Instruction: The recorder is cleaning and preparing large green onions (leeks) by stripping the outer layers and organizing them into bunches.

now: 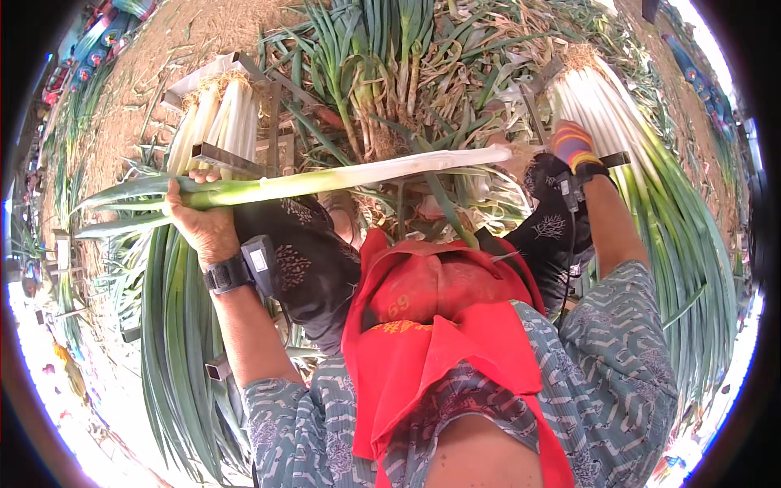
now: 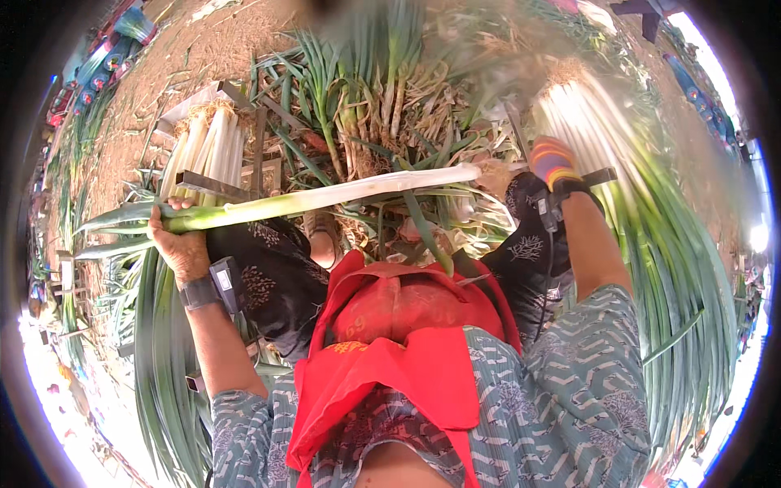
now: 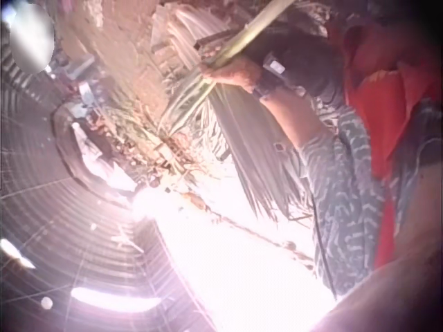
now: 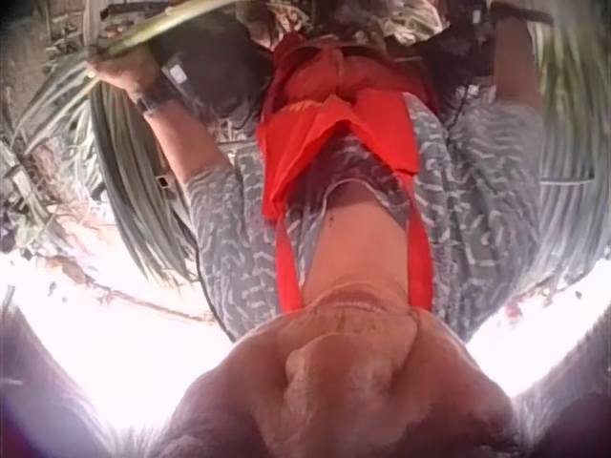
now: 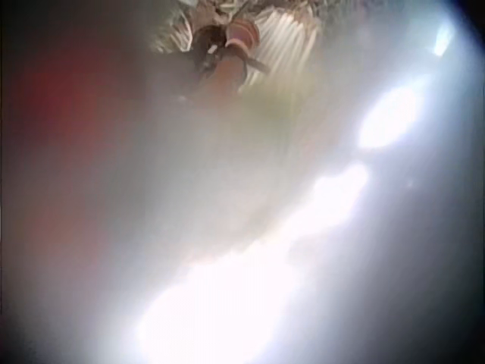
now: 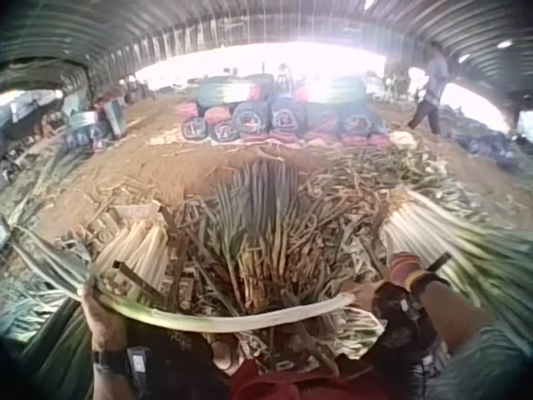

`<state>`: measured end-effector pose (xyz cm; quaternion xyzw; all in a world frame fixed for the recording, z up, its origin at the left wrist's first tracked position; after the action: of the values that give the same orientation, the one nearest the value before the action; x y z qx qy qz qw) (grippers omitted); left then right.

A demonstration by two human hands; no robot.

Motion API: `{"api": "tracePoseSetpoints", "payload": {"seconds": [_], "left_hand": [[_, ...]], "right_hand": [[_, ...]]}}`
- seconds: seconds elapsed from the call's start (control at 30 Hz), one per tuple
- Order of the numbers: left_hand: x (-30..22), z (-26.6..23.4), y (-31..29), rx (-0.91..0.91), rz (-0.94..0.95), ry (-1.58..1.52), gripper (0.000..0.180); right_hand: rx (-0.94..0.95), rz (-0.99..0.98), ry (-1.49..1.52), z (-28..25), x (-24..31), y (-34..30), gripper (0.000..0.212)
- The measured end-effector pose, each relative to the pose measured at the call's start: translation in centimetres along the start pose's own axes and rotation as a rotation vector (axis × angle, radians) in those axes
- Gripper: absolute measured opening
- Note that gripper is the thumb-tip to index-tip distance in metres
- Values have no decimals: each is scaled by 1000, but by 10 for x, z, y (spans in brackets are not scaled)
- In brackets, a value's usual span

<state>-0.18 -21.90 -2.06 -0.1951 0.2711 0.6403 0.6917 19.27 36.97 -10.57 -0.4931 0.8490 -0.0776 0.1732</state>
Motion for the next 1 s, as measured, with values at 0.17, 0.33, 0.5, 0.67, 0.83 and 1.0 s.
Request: {"api": "tracePoseSetpoints", "payload": {"seconds": [0.17,0.33,0.5,0.67,0.83,1.0], "left_hand": [[7,-8,3,-99,-2,-38,21],[-4,-27,-8,-132,55,-89,20],[-4,-29,-10,-155,58,-97,21],[7,-19,-8,-200,36,-134,23],[3,-27,-5,-141,8,-133,22],[1,-31,-3,-135,4,-143,24]], "right_hand": [[-407,224,-450,55,-141,59,17],[-259,230,-60,-51,-94,1,14],[-584,-376,611,-129,62,-64,49],[-712,-946,340,-163,227,-167,44],[-499,-1054,242,-150,254,-157,32],[-201,-1192,581,-140,259,-147,19]]}}
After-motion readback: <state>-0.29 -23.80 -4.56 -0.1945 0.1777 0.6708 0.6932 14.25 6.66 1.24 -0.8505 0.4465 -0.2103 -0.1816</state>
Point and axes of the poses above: each hand's wrist, its own y-axis towards the middle knuckle, its own z-axis out of the palm, x = y × z, the point moved 8 cm from there along y, towards the middle knuckle, and after that the axes turned 7 degrees about x, right-handed, at the moved point
